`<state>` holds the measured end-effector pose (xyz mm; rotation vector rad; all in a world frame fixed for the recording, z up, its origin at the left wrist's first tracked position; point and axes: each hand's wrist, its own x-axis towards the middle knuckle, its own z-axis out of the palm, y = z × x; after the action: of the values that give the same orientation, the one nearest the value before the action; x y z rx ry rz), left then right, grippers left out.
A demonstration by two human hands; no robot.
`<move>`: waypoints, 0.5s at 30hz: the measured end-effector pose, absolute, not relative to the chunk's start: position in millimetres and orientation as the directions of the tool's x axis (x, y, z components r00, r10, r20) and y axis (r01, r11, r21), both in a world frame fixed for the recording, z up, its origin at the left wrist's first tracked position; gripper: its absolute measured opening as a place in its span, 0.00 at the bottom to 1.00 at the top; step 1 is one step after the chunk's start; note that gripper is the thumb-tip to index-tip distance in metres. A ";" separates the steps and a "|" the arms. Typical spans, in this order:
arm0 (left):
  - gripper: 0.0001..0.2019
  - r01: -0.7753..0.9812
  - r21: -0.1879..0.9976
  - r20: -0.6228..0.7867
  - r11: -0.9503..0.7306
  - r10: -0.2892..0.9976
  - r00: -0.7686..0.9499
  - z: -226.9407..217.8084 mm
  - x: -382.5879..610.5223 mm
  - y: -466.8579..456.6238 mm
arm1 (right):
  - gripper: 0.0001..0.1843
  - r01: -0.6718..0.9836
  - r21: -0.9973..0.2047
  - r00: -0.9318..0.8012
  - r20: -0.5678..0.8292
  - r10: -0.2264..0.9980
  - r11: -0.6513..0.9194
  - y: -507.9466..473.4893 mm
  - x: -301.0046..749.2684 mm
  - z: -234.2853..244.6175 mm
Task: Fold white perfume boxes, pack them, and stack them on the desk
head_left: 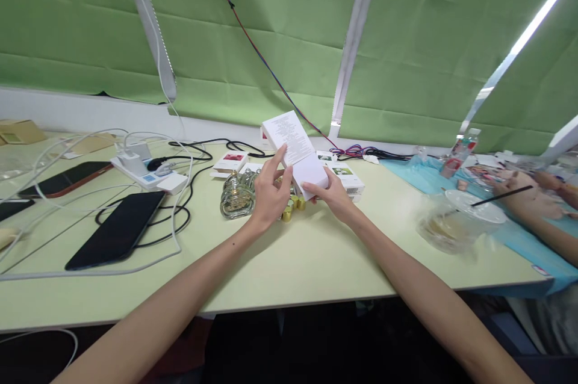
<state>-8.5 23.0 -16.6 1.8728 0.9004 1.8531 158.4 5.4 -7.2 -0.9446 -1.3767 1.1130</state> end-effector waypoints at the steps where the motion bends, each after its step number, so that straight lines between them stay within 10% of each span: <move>1: 0.25 0.190 0.649 0.757 -0.737 0.650 -0.063 -16.6 -8.6 23.1 | 0.32 -0.045 -0.968 -0.109 0.251 0.962 0.248 5.2 158.5 -7.1; 15: 0.24 0.218 0.632 0.770 -0.744 0.634 -0.070 -16.7 -7.9 22.8 | 0.32 -0.042 -0.967 -0.104 0.255 0.961 0.252 7.5 158.6 -8.3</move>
<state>-7.9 22.8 -16.7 1.8968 0.9182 1.8794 158.6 7.5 -8.3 -0.9433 -1.3780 1.1065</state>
